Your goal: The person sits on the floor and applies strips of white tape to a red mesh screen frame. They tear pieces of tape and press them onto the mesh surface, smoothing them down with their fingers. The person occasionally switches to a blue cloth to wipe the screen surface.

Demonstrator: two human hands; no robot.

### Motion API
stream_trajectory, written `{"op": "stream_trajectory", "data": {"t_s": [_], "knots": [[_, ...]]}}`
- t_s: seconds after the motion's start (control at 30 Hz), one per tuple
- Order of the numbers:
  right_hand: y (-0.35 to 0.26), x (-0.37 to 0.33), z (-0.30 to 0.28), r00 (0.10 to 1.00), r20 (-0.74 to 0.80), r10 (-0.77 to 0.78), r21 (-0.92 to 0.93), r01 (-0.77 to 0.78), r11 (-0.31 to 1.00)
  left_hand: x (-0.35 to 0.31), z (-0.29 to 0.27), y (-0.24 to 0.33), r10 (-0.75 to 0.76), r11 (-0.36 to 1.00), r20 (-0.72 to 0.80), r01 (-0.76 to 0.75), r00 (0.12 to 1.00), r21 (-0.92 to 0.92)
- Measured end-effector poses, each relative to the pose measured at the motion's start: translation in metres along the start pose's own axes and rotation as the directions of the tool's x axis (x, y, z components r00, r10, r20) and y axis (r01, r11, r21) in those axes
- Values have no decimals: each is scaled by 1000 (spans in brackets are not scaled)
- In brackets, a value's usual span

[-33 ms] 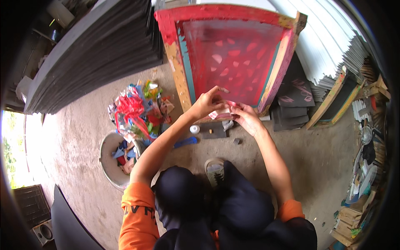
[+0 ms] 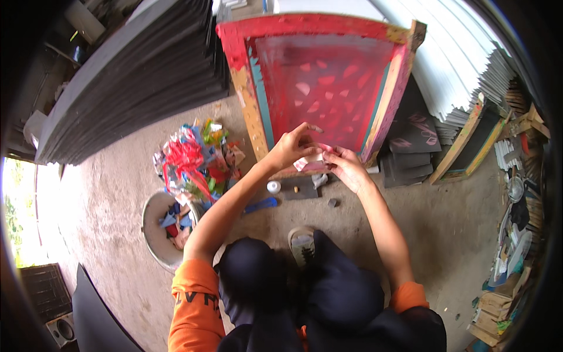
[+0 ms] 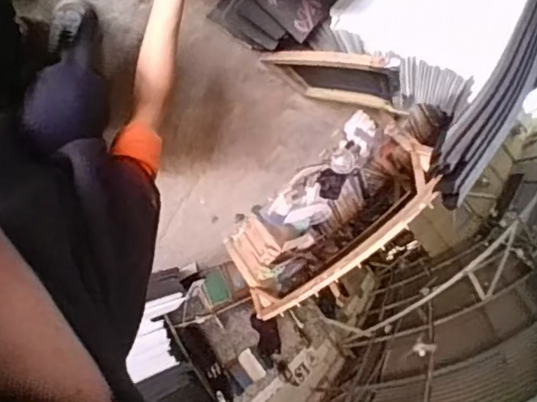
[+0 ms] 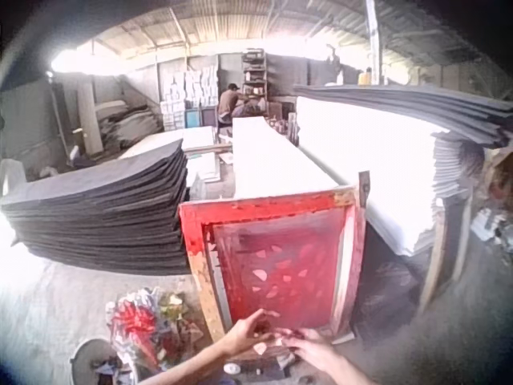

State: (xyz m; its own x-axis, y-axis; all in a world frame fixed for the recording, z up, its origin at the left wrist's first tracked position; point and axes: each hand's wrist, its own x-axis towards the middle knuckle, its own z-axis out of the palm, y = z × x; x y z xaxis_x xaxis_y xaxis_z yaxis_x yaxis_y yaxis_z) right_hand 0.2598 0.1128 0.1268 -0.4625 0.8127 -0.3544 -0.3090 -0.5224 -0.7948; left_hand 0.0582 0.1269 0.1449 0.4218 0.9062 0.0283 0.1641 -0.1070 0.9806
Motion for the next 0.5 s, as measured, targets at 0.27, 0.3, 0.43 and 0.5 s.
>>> {"op": "stream_trajectory", "data": {"t_s": [0.27,0.3,0.43,0.5], "knots": [[-90,45,6,585,-340,-736,-354,646,676,40,-61,96,767,454,-280,-181,577,872],[-99,55,15,432,-343,-834,-469,690,551,45,-68,103,800,403,-301,-94,519,910],[-99,102,31,86,-164,-983,-810,557,184,70,-81,117,813,247,-347,262,468,933],[-95,113,34,-75,92,-993,-877,467,-116,79,-87,118,770,222,-352,294,532,930]]}}
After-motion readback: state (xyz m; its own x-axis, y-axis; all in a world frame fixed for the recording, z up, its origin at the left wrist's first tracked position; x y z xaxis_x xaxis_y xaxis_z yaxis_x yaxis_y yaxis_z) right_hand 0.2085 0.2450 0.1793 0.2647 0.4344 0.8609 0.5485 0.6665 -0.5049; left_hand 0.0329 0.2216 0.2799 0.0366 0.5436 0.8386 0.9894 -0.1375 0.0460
